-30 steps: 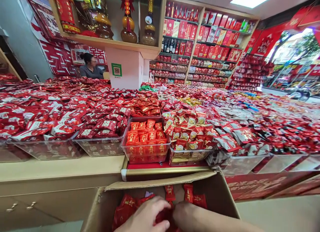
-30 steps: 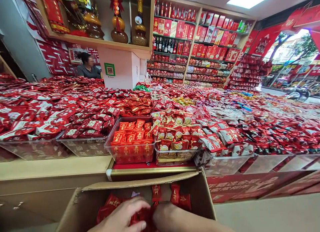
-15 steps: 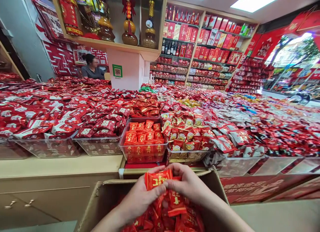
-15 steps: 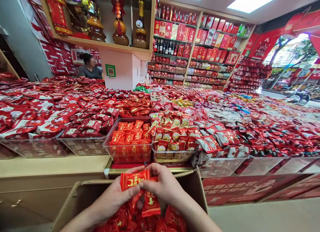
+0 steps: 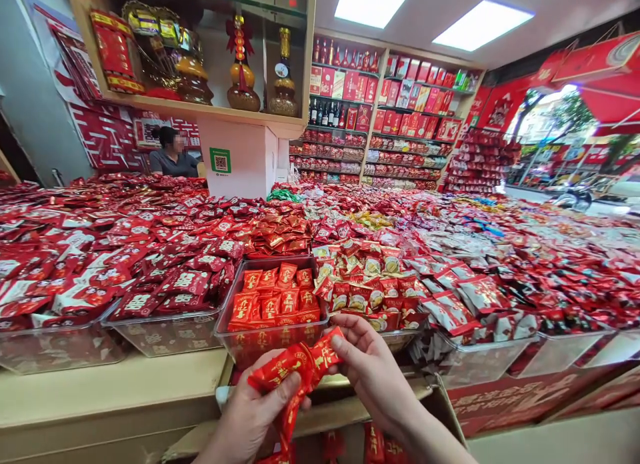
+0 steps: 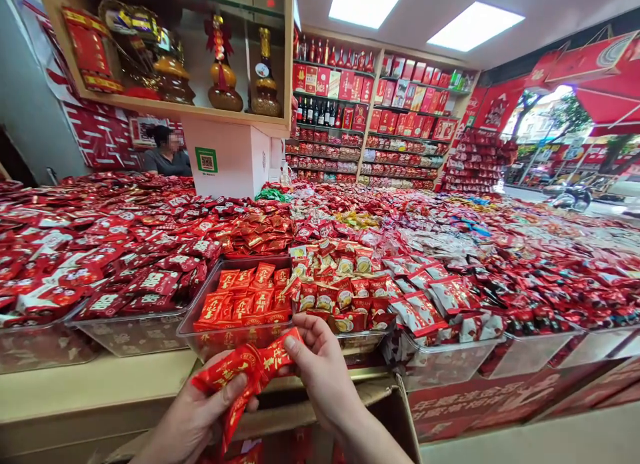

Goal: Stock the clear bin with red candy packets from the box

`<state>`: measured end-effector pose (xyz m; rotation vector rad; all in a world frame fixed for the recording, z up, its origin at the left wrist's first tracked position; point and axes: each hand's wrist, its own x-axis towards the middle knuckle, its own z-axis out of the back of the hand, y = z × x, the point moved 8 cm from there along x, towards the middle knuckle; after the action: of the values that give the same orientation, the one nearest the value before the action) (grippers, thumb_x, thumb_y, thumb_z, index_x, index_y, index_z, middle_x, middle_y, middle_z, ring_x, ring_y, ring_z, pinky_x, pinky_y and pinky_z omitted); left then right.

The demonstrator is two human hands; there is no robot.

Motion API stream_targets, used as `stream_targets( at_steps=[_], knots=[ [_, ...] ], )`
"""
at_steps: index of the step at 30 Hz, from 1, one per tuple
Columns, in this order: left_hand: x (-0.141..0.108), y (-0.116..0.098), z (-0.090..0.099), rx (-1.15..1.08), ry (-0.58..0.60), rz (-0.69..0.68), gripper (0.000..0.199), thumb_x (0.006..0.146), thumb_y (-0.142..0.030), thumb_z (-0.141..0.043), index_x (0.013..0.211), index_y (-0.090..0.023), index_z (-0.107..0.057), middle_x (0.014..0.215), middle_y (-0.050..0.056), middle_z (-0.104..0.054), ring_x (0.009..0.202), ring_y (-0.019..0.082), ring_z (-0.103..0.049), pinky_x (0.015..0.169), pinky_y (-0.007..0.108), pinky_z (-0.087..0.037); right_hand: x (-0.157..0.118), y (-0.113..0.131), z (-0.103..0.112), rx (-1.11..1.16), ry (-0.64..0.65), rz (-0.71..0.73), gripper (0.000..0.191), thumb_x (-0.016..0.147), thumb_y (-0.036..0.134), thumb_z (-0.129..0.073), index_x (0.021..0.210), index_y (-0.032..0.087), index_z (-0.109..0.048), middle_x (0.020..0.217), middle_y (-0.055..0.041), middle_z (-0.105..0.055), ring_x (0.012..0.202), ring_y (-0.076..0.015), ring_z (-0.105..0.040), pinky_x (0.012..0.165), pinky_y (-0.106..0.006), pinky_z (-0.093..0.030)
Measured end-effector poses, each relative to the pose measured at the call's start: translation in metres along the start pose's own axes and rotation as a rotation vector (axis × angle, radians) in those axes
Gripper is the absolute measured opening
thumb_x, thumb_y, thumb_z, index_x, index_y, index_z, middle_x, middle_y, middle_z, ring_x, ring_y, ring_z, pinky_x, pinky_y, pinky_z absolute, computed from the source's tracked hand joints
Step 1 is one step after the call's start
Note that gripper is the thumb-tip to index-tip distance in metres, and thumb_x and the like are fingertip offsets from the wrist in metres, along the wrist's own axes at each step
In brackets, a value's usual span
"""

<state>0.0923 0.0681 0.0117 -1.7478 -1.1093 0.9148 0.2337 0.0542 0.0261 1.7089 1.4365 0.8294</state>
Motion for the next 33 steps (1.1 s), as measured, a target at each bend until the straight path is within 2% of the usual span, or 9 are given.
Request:
stream_targets(
  at_steps=[3,6,10,14,16,18,22,27,33],
  knots=[
    [0.006,-0.001,0.004,0.068,-0.056,-0.063,0.028,0.055,-0.032,-0.076,0.077,-0.018,-0.066,0.067,-0.001,-0.068,0.054,0.013,-0.058,0.05,0.022,-0.05,0.001,-0.006,-0.004,0.001,0.053,0.0,0.041,0.062,0.025,-0.073,0.096,0.02,-0.05,0.091,-0.0033,-0.061,0.074,-0.0134,-0.057,0.059,-0.025,-0.048],
    [0.01,0.002,0.008,0.152,-0.066,-0.085,0.026,0.06,-0.032,-0.073,0.081,-0.018,-0.067,0.063,-0.001,-0.068,0.049,0.012,-0.056,0.047,0.021,-0.048,0.0,-0.02,-0.002,-0.082,0.114,-0.031,0.043,0.062,0.024,-0.073,0.096,0.02,-0.047,0.083,-0.0018,-0.061,0.073,-0.0141,-0.058,0.062,-0.027,-0.047],
    [0.009,-0.003,0.018,0.265,-0.062,-0.175,0.022,0.061,-0.032,-0.072,0.078,-0.018,-0.069,0.069,0.002,-0.07,0.068,0.019,-0.063,0.063,0.023,-0.049,-0.005,-0.031,0.01,-0.205,0.136,-0.089,0.041,0.065,0.031,-0.069,0.094,0.024,-0.041,0.072,0.0011,-0.058,0.06,-0.014,-0.056,0.057,-0.029,-0.046],
    [0.007,-0.011,0.051,0.314,-0.187,-0.172,0.028,0.057,-0.033,-0.074,0.08,-0.018,-0.069,0.073,0.002,-0.072,0.07,0.02,-0.063,0.065,0.022,-0.049,0.013,0.017,0.011,-0.53,0.029,0.158,0.034,0.065,0.029,-0.067,0.092,0.024,-0.046,0.092,-0.0044,-0.057,0.087,-0.0194,-0.056,0.074,-0.031,-0.046],
    [0.006,-0.014,0.071,0.282,-0.286,-0.163,0.031,0.053,-0.031,-0.077,0.08,-0.018,-0.069,0.069,0.001,-0.071,0.065,0.017,-0.062,0.061,0.02,-0.049,0.035,0.049,-0.01,-0.75,0.027,0.348,0.034,0.068,0.027,-0.064,0.097,0.023,-0.047,0.103,-0.0063,-0.055,0.103,-0.0204,-0.049,0.09,-0.034,-0.038],
    [0.004,-0.013,0.085,0.208,-0.36,-0.146,0.032,0.051,-0.031,-0.078,0.078,-0.017,-0.069,0.065,-0.001,-0.07,0.059,0.015,-0.06,0.057,0.02,-0.049,0.065,0.058,-0.039,-1.005,0.084,0.4,0.035,0.072,0.022,-0.059,0.104,0.021,-0.045,0.11,-0.0069,-0.054,0.106,-0.0184,-0.047,0.094,-0.032,-0.035],
    [0.002,-0.008,0.088,0.127,-0.339,-0.106,0.026,0.056,-0.034,-0.075,0.072,-0.015,-0.067,0.06,-0.001,-0.066,0.054,0.013,-0.058,0.053,0.02,-0.047,0.128,0.022,-0.085,-1.318,0.242,0.234,0.038,0.071,0.008,-0.056,0.108,0.015,-0.05,0.111,-0.0086,-0.056,0.105,-0.0185,-0.05,0.091,-0.03,-0.036],
    [0.0,-0.006,0.088,0.05,-0.347,-0.134,0.027,0.052,-0.031,-0.078,0.072,-0.016,-0.067,0.055,-0.003,-0.065,0.05,0.012,-0.058,0.05,0.02,-0.048,0.158,-0.035,-0.101,-1.465,0.354,0.021,0.04,0.072,0.016,-0.063,0.109,0.012,-0.05,0.1,-0.008,-0.06,0.085,-0.0192,-0.058,0.074,-0.036,-0.047],
    [0.003,-0.003,0.088,0.036,-0.316,-0.173,0.025,0.057,-0.03,-0.076,0.076,-0.016,-0.066,0.055,-0.004,-0.064,0.049,0.011,-0.057,0.049,0.018,-0.047,0.162,-0.034,-0.099,-1.556,0.27,0.098,0.03,0.077,0.021,-0.06,0.103,0.012,-0.052,0.101,-0.0068,-0.057,0.09,-0.0193,-0.055,0.077,-0.038,-0.046]
  ],
)
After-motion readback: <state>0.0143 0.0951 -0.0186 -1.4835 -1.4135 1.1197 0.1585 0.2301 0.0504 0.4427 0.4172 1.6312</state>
